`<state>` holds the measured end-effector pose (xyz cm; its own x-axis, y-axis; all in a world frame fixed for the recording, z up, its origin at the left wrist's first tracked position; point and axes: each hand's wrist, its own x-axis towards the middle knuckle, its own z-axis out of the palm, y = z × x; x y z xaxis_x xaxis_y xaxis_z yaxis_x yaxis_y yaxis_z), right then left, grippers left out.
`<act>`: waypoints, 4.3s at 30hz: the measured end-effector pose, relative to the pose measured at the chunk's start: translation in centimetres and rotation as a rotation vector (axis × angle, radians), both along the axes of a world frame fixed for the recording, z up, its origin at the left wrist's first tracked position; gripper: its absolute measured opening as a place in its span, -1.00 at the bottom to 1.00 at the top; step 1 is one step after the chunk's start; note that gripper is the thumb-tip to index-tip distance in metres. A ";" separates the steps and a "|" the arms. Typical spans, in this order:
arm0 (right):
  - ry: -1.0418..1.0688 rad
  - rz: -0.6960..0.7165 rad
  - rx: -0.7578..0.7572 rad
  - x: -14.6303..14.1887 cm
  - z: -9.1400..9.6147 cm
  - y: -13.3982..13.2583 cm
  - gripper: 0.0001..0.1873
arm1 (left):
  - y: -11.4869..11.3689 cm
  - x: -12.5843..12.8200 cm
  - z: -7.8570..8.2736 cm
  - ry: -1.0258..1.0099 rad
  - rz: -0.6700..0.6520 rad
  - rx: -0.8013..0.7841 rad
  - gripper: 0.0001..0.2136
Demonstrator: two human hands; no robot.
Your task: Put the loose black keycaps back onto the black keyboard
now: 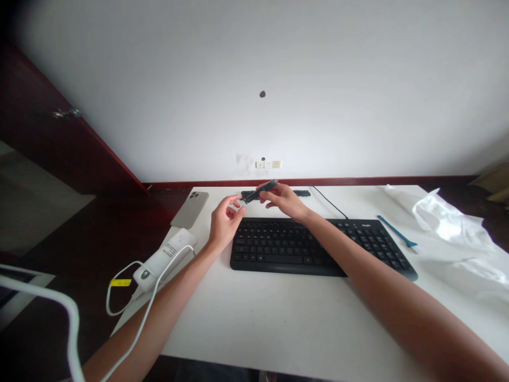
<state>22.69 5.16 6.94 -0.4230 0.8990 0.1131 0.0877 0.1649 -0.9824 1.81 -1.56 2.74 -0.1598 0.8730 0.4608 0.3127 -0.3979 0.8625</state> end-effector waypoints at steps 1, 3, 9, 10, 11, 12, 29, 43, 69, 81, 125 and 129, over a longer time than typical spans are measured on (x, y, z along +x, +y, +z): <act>-0.013 -0.027 0.020 0.6 0.4 0.0 -0.57 | 0.0 0.0 0.1 -0.006 -0.007 -0.007 -0.76; -0.040 -0.073 0.048 2.1 0.8 -0.4 -0.59 | -0.2 -0.1 0.3 0.026 -0.022 -0.010 -0.76; 0.013 -0.191 -0.081 7.7 -1.2 -2.9 -0.54 | -1.5 0.9 0.5 0.316 -0.130 0.053 -0.75; 0.027 -0.208 -0.107 8.4 -1.6 -3.3 -0.53 | -1.9 1.2 0.5 0.379 -0.166 0.059 -0.76; 0.045 -0.230 -0.126 8.9 -1.9 -3.6 -0.52 | -2.3 1.5 0.5 0.451 -0.202 0.059 -0.75; 0.068 -0.256 -0.137 9.3 -2.2 -3.9 -0.51 | -2.7 1.9 0.4 0.525 -0.234 0.054 -0.72; 0.038 -0.312 0.018 8.8 -3.6 -4.7 -0.58 | -5.3 4.8 0.2 0.865 -0.341 -0.058 -0.16; 0.002 -0.183 0.090 8.5 -3.5 -5.1 -0.69 | -5.1 5.0 0.4 0.855 -0.362 -0.128 -0.16; -0.081 -0.015 0.200 6.8 -1.8 -7.8 -0.66 | -6.4 5.1 1.1 1.051 -0.340 -0.032 -0.25; -0.028 0.131 0.138 7.6 -2.0 -7.2 -0.58 | -6.5 4.8 1.6 1.053 -0.342 -0.009 -0.40; -0.493 -0.078 0.364 3.7 1.4 -8.2 -0.67 | -4.3 2.3 1.7 0.853 -0.362 -0.062 -0.73; -0.437 -0.053 0.306 4.9 0.9 -8.2 -0.64 | -4.4 2.5 1.6 0.879 -0.370 -0.064 -0.73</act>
<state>27.57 -3.08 7.86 -0.4441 0.8740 0.1972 0.4942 0.4225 -0.7598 4.26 -5.96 4.33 0.5117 0.8267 0.2340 0.7231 -0.5614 0.4023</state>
